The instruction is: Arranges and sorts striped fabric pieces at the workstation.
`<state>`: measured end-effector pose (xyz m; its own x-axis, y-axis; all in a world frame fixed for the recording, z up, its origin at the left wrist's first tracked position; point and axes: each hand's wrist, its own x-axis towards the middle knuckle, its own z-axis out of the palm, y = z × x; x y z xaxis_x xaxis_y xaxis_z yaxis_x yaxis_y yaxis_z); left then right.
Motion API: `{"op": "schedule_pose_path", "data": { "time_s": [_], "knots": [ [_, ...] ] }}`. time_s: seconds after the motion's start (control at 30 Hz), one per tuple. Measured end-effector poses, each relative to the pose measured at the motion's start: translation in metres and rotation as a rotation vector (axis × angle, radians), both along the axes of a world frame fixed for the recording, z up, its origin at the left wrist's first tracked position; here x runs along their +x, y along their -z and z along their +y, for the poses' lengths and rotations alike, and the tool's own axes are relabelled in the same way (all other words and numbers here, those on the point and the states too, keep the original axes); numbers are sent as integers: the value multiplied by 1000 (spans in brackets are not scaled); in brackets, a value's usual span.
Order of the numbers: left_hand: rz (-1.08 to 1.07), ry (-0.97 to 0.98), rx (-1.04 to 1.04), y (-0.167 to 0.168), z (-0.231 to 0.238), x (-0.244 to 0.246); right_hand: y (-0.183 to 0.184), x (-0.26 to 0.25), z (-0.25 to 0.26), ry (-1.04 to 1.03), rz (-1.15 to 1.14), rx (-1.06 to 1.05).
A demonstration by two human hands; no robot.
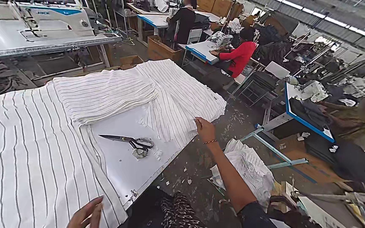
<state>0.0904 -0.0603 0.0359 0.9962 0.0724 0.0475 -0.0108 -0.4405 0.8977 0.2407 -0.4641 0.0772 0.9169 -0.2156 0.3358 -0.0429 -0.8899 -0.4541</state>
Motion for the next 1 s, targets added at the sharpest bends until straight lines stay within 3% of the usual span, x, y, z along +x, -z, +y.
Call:
{"op": "schedule_pose_path", "data": {
  "time_s": [0.07,0.17,0.27,0.3,0.37,0.47,0.57,0.63,0.7,0.8,0.9,1.0],
  "knots": [
    [1,192,-149,-9,-33,22,-19,-27,19,-194,-64,49],
    [307,396,-424,-14,-85,61,-16,-91,82,-577,72,194],
    [482,236,-429,-4,-106,96,5,-128,128,-966,346,266],
    [456,178,-406,-4,-105,101,4,-129,133,-1012,354,309],
    [359,184,-365,-13,-100,98,-9,-119,135,-979,149,376],
    [168,524,-343,-35,-86,64,-37,-89,137,-1024,-79,383],
    [195,683,-462,-40,-66,30,-48,-77,145,-1105,76,254],
    [290,540,-543,-33,-42,17,-39,-79,149,-1129,277,211],
    [380,239,-528,-20,-18,11,-29,-84,154,-1133,503,144],
    [435,-167,-184,3,-4,30,-22,-83,161,-1109,826,26],
    [555,-304,112,5,-8,60,-18,-82,159,-1054,842,18],
    [745,-279,262,-1,-10,82,-22,-76,158,-1002,829,17]
  ]
}}
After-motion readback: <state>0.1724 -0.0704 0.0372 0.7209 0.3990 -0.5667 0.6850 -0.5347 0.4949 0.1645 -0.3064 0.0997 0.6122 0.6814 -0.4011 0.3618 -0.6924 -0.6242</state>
